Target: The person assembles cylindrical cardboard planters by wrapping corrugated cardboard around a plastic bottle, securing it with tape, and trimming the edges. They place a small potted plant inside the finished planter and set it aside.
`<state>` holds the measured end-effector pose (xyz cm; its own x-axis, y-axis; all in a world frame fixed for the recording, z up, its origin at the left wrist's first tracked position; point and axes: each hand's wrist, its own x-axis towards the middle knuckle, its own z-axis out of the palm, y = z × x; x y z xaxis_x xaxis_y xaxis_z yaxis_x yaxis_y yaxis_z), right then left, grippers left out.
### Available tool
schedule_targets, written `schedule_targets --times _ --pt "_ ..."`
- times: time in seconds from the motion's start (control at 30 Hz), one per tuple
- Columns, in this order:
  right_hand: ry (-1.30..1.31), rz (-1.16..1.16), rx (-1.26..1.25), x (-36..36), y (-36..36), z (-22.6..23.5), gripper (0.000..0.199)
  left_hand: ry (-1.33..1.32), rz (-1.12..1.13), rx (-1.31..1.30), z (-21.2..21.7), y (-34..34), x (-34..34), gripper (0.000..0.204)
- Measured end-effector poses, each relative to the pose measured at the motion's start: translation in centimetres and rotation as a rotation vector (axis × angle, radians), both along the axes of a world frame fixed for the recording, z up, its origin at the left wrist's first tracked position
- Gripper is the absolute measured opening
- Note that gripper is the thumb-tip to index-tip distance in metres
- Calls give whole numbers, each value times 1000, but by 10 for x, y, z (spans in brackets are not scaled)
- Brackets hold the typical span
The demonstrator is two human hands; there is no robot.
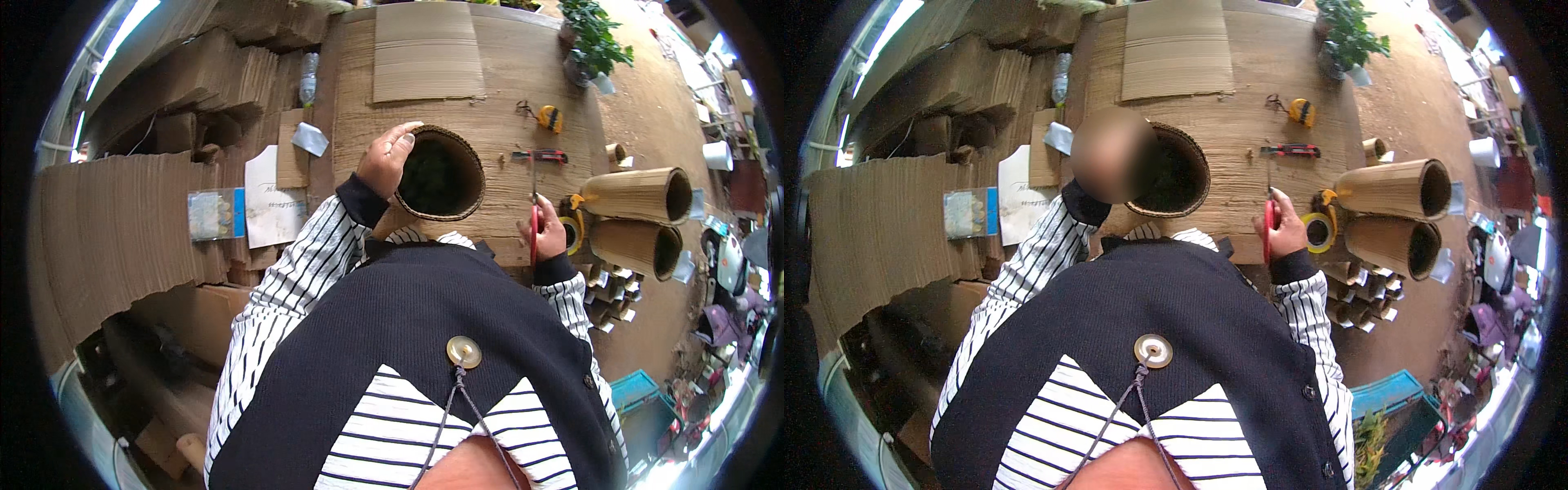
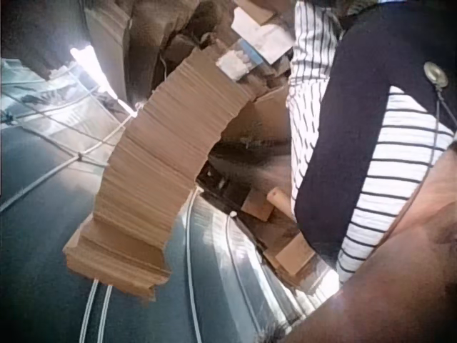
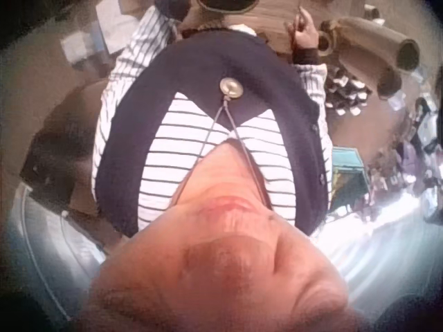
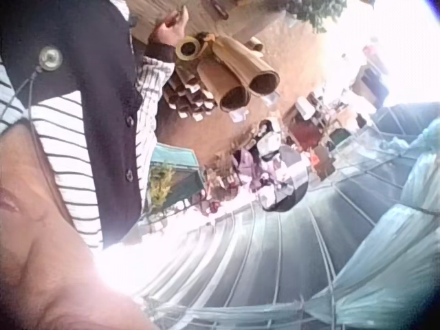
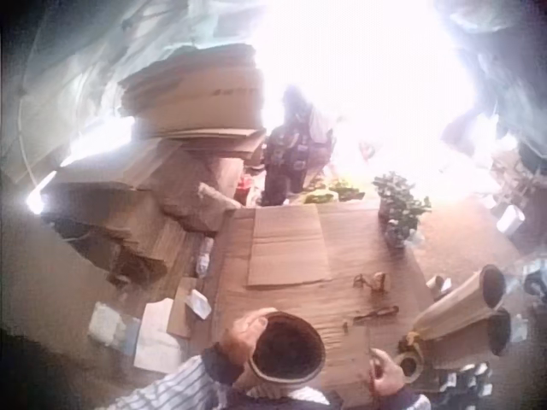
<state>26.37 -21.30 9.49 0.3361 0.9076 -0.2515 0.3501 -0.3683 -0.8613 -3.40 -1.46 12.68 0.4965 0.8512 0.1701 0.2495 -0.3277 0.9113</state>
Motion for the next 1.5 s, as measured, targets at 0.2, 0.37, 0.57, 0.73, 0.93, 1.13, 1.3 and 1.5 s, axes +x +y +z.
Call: schedule_targets --times 0.2,0.37,0.57,0.73,0.93,1.13,1.3,1.5 --pt "-494 201 90 -34 5 104 58 -30 72 -52 38 -25 28 34" --pt "-720 259 31 -51 4 114 59 40 61 5 45 -30 30 33" --pt "-816 272 66 -59 11 108 58 43 55 5 46 -29 25 33" --pt "-834 243 150 -60 10 95 48 138 -30 263 20 -20 18 35" --pt "-857 285 221 -48 13 92 43 128 -143 153 8 -9 14 40" --pt "-959 329 374 -48 33 105 41 160 -90 42 54 -31 22 37" --pt "-934 392 374 -40 35 97 38 69 -264 35 40 -5 11 38" --pt "-900 292 490 -48 39 101 35 379 -409 165 88 -4 32 46"
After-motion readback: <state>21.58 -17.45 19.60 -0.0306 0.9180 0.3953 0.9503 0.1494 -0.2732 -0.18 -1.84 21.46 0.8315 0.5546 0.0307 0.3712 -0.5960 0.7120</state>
